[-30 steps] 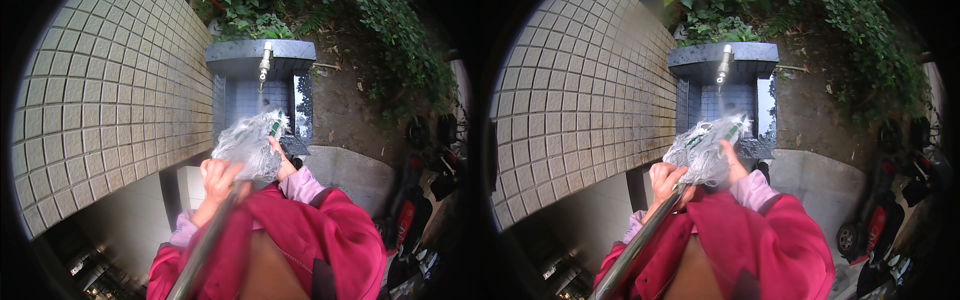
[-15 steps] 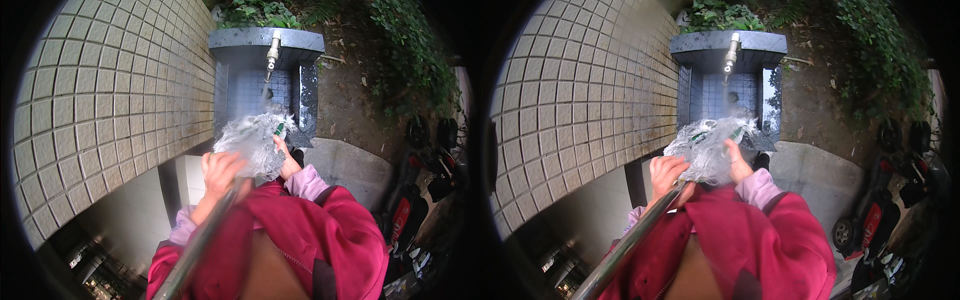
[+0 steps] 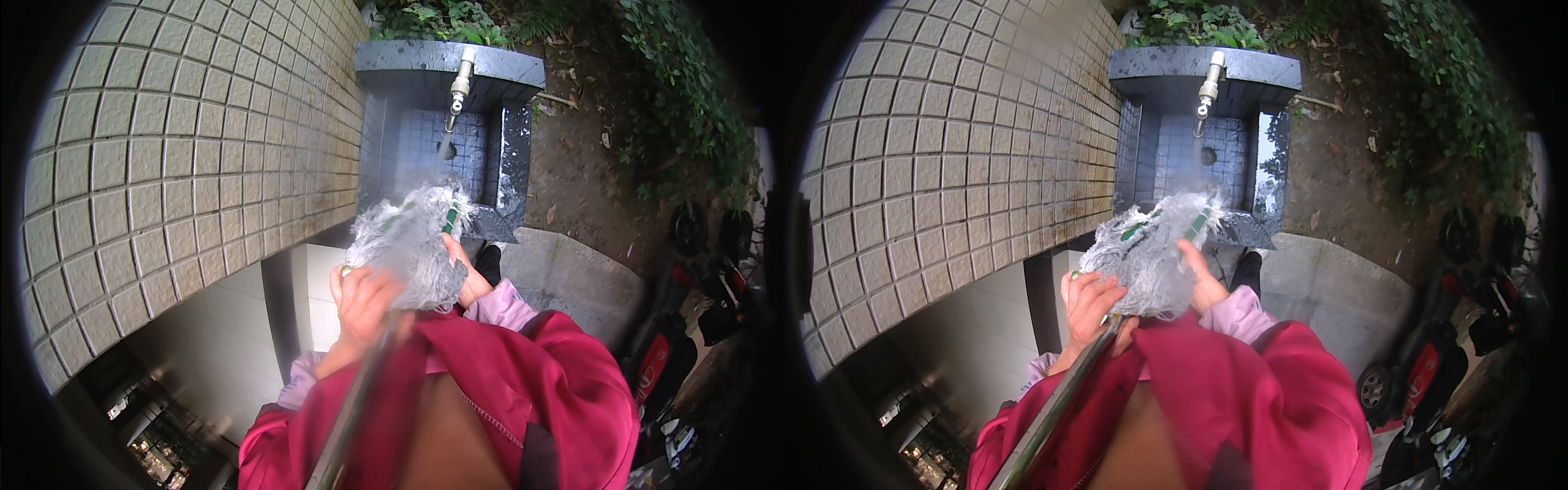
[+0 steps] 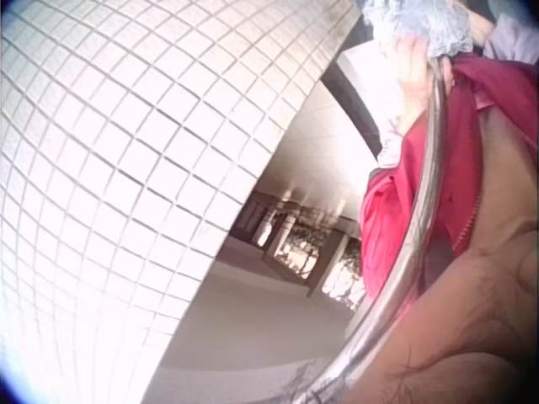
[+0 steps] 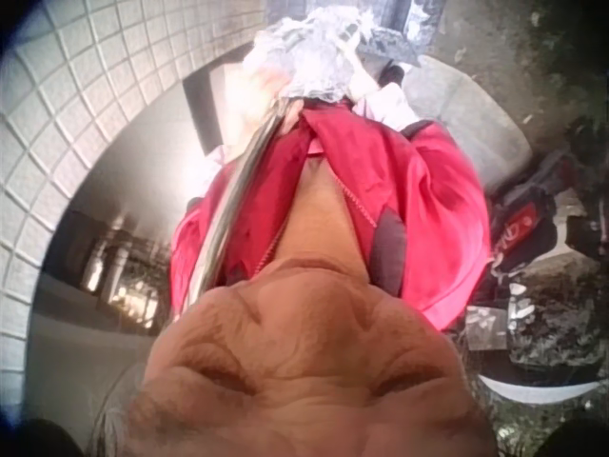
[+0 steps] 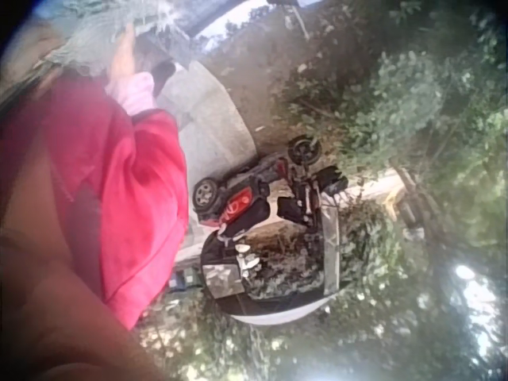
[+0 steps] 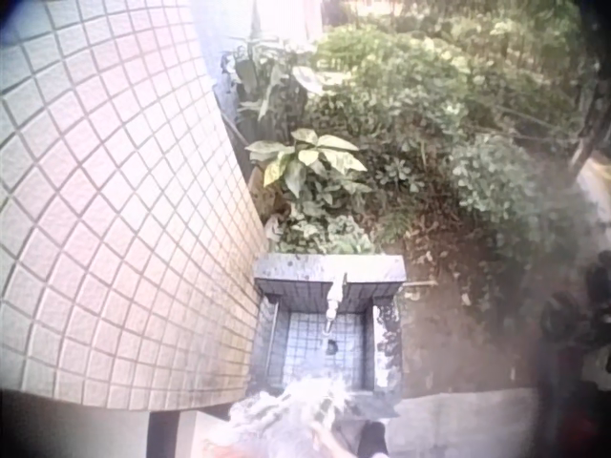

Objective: The person washes a mop head at an outdoor sink. They hold the mop handle and place the gray fibers under a stream of water from a faucet, turning the mop over and rubbing the fibers by hand.

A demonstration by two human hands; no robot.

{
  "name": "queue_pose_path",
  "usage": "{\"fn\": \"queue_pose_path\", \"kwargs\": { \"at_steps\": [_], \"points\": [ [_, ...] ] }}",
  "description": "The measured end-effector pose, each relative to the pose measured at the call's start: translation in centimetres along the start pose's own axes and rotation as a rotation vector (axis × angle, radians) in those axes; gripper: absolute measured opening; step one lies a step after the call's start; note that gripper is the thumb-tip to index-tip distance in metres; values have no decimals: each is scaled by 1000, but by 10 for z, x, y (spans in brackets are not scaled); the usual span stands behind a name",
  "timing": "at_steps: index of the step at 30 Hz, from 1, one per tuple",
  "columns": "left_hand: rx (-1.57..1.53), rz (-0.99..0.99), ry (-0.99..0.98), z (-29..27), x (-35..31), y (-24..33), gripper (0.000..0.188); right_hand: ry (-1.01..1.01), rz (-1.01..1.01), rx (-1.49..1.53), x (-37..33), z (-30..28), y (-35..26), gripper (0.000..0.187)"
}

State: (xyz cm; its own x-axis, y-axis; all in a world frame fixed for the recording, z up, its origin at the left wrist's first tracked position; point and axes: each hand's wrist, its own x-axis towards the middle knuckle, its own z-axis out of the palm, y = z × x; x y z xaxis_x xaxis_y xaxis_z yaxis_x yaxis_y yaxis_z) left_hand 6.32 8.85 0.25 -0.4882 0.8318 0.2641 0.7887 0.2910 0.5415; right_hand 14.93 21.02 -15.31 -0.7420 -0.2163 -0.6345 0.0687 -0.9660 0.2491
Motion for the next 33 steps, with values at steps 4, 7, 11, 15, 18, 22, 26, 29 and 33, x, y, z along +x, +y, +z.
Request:
{"fn": "queue_pose_path", "kwargs": {
  "at_steps": [4, 7, 11, 15, 18, 22, 26, 29, 33],
  "points": [
    [-38, 11, -26, 9, 3, 5, 41, 2, -54, 2, -14, -8, -8, 54],
    [-75, -28, -51, 17, 5, 0, 42, 126, -125, -69, -13, -11, -16, 55],
    [-90, -61, -61, 19, 9, -1, 36, -105, -9, 167, -8, -22, -21, 56],
    [-93, -74, -31, 18, 10, -10, 35, -51, -24, 111, -6, -9, -24, 47],
    [-105, -75, -1, 16, 12, -15, 35, -48, -1, 138, 0, -8, -26, 43],
    [-152, 28, 17, 7, 32, -26, 36, 26, -73, 130, 12, -10, -28, 45],
    [-124, 136, 57, -32, 44, -9, 36, 39, -172, 122, 0, 17, -8, 47],
    [-168, 94, 128, -48, 39, -5, 32, 141, -222, -51, 4, 13, -2, 50],
    [-148, 84, 61, -50, 28, -16, 37, 198, -260, -152, 22, 3, -2, 48]
  ]
}}
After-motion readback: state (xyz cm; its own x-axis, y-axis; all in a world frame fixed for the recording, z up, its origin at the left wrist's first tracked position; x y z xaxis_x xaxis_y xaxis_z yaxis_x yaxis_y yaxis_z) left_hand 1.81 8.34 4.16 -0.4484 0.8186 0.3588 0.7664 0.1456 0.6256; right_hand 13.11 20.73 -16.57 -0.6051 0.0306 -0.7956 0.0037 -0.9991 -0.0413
